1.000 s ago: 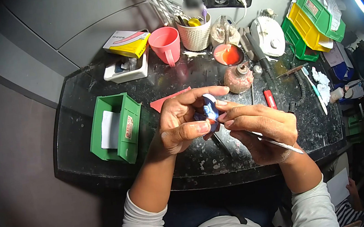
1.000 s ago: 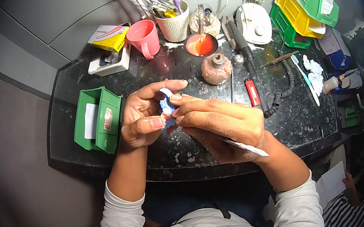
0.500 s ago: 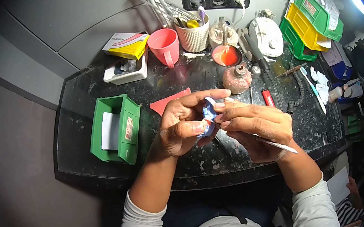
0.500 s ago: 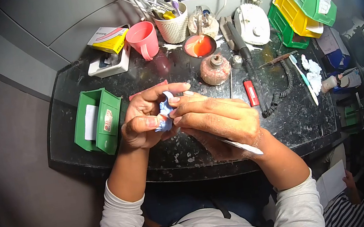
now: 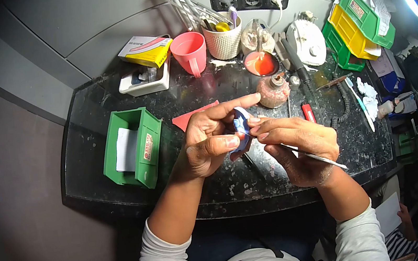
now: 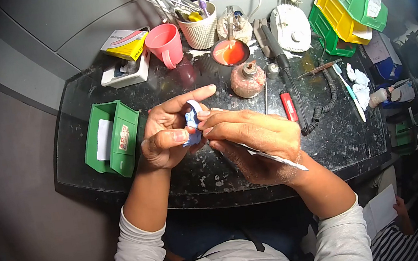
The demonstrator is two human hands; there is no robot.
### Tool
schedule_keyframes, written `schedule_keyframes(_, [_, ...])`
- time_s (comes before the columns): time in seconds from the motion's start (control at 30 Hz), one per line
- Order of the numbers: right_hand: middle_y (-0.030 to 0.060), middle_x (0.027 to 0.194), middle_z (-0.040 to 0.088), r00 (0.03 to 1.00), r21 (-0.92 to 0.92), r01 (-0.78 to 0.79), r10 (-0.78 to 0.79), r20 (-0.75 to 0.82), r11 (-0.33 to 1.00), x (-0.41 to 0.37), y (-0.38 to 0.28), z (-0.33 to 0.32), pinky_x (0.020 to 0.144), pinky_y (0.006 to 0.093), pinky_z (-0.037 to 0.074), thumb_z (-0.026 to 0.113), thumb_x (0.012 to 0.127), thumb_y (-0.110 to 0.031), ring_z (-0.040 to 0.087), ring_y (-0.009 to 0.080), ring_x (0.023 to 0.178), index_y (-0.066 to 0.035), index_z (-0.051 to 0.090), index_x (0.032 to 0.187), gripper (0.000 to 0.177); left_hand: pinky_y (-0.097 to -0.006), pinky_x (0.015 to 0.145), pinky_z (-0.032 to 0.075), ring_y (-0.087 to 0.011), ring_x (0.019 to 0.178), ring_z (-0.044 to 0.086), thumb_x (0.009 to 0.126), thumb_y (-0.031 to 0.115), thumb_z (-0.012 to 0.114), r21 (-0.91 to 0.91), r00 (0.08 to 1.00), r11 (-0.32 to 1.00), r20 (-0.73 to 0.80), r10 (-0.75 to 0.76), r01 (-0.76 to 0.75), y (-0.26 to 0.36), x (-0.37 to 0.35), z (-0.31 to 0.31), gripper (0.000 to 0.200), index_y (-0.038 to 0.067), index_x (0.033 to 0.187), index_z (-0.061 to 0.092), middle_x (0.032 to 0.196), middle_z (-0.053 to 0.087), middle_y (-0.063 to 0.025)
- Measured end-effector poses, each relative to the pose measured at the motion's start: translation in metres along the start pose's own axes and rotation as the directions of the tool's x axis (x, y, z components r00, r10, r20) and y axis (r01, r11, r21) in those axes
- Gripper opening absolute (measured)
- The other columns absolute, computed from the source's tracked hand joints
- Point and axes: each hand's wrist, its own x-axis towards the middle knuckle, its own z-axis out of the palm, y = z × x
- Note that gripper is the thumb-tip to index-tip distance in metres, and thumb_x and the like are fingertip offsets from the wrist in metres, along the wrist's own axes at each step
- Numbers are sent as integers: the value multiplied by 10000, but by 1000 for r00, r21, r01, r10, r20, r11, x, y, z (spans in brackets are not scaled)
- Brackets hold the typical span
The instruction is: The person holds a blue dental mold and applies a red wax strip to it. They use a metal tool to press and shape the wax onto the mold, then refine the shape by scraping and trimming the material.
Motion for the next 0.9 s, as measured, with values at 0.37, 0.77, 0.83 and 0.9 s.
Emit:
schedule_keyframes(0.37, [157, 983, 744, 1000, -23, 10, -10, 15, 1000, -1, 1, 0, 790, 332, 613, 758, 804, 69, 752, 284, 936, 34, 699, 1003, 210, -225, 570, 449, -92, 717, 559, 762, 203, 698, 39, 997, 997, -29, 68, -67, -1, 1, 6, 744, -84, 1420, 501, 980, 671, -57])
schedule_keyframes(0.77, [178, 996, 737, 999, -51, 23, -21, 36, 998, 1, -4, -2, 767, 335, 614, 757, 796, 87, 753, 298, 943, 50, 697, 994, 210, -219, 562, 431, -92, 706, 554, 759, 215, 696, 47, 998, 997, -34, 60, -59, -1, 1, 7, 746, -94, 1411, 505, 987, 677, -63])
schedule_keyframes(0.83, [179, 996, 736, 999, -50, 24, -22, 40, 998, 2, -4, -2, 762, 337, 615, 757, 795, 88, 753, 299, 942, 49, 696, 996, 213, -224, 543, 416, -95, 679, 548, 755, 213, 684, -17, 998, 998, -19, 52, -53, -4, 1, 4, 758, -108, 1414, 492, 1003, 688, -81])
schedule_keyframes(0.9, [180, 994, 735, 998, -32, 42, -41, 38, 999, 3, -4, -3, 756, 338, 616, 757, 794, 89, 754, 298, 936, 47, 694, 1001, 220, -259, 706, 494, -148, 837, 617, 735, 179, 676, -91, 999, 995, 2, 39, -39, -7, -1, -1, 794, -138, 1427, 446, 1052, 690, -107])
